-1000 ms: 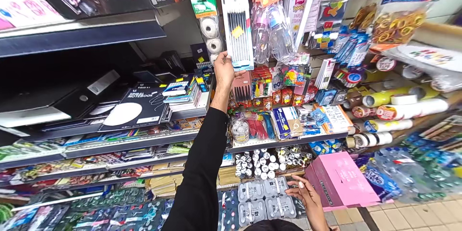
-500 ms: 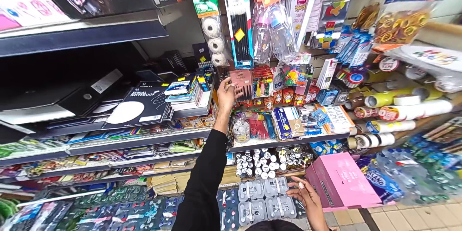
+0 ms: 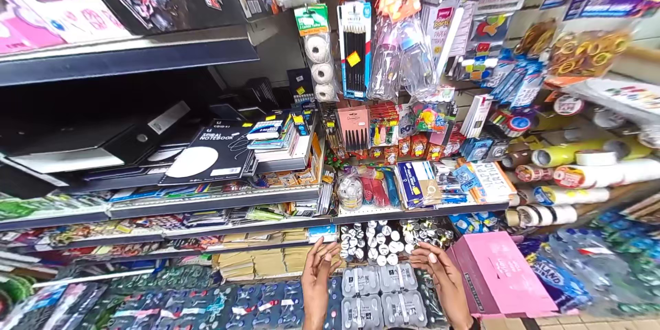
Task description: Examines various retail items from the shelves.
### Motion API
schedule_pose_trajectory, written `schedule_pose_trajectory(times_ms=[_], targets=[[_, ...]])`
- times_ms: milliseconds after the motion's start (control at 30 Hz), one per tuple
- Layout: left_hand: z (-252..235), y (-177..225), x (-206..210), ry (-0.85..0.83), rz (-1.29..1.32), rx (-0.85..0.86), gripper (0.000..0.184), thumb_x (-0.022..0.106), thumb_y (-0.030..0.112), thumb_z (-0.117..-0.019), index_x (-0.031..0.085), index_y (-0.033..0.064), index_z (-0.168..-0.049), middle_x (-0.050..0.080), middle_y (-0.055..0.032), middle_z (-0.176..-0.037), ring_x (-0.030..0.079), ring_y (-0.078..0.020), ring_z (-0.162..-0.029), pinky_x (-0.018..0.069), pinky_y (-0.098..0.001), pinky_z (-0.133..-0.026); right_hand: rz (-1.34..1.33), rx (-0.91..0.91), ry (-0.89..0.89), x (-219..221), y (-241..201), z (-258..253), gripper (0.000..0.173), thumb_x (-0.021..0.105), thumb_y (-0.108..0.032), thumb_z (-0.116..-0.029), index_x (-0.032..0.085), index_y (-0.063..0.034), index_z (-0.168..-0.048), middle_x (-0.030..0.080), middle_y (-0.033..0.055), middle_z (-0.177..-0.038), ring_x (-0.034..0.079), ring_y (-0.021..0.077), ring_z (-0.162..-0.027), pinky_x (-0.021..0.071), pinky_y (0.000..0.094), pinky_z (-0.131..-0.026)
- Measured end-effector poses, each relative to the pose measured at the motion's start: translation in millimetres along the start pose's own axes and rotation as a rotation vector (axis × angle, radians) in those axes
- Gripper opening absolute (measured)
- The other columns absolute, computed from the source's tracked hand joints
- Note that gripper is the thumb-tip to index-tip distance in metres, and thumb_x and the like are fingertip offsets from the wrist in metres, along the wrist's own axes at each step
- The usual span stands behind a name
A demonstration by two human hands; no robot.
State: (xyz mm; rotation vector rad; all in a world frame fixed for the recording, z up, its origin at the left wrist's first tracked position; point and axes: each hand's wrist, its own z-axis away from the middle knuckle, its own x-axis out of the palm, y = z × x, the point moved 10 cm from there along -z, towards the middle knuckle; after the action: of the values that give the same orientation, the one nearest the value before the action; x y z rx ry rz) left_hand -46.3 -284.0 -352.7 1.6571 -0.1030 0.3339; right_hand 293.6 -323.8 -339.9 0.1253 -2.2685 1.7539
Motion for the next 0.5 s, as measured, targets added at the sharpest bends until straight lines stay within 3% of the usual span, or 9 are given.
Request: schedule_pose_trajectory(times_ms=[233,500], targets=[[42,-1,-10,0.032,0.046,-0.022,0.051,0.049,0.015,-0.1062,0.035,0.0008,-0.154,0.061,-0.0247,-0.135,0.065,-0.0417,-0.117,0.0596,-0.0543,-0.091,-0.013,-0.012,-0.080,23,-1,-10,0.048,0.047,-0.033,-0.1084,0.053,0.0041,-0.139,0.067,0.0274,-0.120,0.069,0.0413,-0.105,0.0609,0.0516,-0.090],[46,-10,-6,0.028,0.050,-0.041,0.052,0.049,0.014,-0.1056,0.035,-0.0003,-0.153,0.062,-0.0246,-0.134,0.065,-0.0420,-0.117,0.0595,-0.0548,-0.091,-0.023,0.023,-0.105,35,13,3,0.045,0.047,-0.030,-0.1090,0.055,0.0046,-0.137,0.067,0.0275,-0.120,0.069,0.0421,-0.105,0.0612,0.0521,-0.090]])
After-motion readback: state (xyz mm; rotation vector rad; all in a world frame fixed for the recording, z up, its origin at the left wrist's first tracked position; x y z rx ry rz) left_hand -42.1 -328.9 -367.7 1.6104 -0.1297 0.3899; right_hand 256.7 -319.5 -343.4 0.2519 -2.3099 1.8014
